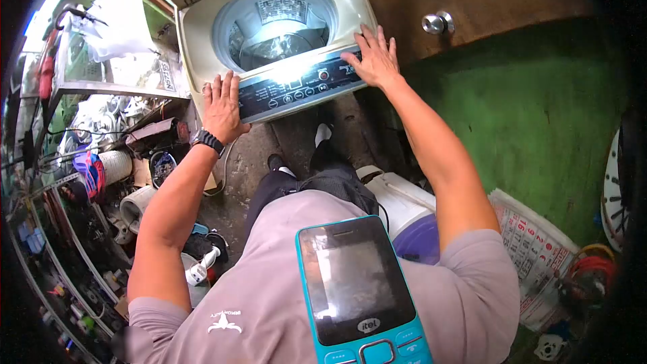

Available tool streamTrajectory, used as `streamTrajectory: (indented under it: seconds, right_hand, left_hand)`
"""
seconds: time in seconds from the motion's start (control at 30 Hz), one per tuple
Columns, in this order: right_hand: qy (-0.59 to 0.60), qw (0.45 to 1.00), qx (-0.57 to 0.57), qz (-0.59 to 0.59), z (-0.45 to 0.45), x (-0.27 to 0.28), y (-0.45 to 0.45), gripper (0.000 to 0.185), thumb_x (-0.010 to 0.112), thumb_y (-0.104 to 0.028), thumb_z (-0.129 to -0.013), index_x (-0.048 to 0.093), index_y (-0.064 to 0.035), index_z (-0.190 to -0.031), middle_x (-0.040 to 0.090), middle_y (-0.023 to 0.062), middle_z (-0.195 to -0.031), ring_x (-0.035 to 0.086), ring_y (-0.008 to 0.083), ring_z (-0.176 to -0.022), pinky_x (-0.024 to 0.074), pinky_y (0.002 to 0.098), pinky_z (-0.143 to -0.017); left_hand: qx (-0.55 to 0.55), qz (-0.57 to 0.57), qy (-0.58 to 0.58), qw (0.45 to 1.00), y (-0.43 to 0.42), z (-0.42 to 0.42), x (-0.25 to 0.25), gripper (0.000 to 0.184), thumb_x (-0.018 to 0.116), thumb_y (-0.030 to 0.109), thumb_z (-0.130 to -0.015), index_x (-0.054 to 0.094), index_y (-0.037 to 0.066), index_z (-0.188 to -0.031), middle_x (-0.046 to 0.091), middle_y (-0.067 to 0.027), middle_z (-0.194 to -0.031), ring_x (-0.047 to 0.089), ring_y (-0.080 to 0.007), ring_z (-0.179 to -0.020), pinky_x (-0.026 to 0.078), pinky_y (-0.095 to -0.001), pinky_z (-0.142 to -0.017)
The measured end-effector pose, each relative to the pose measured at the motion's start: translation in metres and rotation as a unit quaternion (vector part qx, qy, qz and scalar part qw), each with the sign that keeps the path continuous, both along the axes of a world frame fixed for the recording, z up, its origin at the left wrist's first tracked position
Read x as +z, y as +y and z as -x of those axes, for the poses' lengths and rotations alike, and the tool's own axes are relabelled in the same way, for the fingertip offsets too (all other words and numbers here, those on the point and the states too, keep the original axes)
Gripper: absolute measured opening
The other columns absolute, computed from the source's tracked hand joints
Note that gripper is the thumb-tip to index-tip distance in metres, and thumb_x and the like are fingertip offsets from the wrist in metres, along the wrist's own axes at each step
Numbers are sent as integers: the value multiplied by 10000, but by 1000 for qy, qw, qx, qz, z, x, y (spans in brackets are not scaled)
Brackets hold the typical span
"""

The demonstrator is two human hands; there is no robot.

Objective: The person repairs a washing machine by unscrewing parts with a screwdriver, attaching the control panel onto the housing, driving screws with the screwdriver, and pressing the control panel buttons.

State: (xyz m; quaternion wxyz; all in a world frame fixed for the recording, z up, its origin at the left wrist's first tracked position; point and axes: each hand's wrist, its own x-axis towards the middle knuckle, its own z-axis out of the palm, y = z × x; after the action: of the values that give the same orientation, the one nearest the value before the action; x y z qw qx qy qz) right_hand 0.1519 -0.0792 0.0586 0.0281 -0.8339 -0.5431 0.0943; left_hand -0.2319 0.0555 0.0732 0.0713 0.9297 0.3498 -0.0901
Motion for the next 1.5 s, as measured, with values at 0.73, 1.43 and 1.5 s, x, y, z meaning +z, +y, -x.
streamTrajectory:
  seconds: [0.73, 1.43, 1.5]
  right_hand:
    - [21, 999, 42, 28, 19, 33, 1, 821, 761, -487, -885, 459, -113, -1551, 453, 102, -1605, 487, 427, -1316, 441, 495, -1102]
    - [-91, 952, 189, -223, -35, -31, 69, 530, 537, -365, -1053, 521, -100, -1512, 557, 168, -1513, 443, 383, -1448, 303, 521, -1220]
    - [-70, 954, 223, -187, -35, -22, 77, 482, 541, -359, -1060, 582, -78, -1449, 615, 186, -1439, 518, 377, -1387, 366, 503, -1187]
  left_hand:
    - [24, 44, -18, 999, 3, -4, 11, 1331, 980, 326, -598, 199, -47, -1610, 222, -257, -1681, 284, -486, -1518, 354, -498, -1225]
    - [15, -12, -169, 985, -6, -125, -29, 774, 577, 574, -986, 458, 46, -1539, 452, -190, -1591, 420, -368, -1464, 247, -536, -1243]
    - [10, -10, -164, 986, -5, -124, -27, 723, 581, 566, -987, 520, 44, -1482, 498, -182, -1553, 482, -352, -1406, 335, -501, -1197]
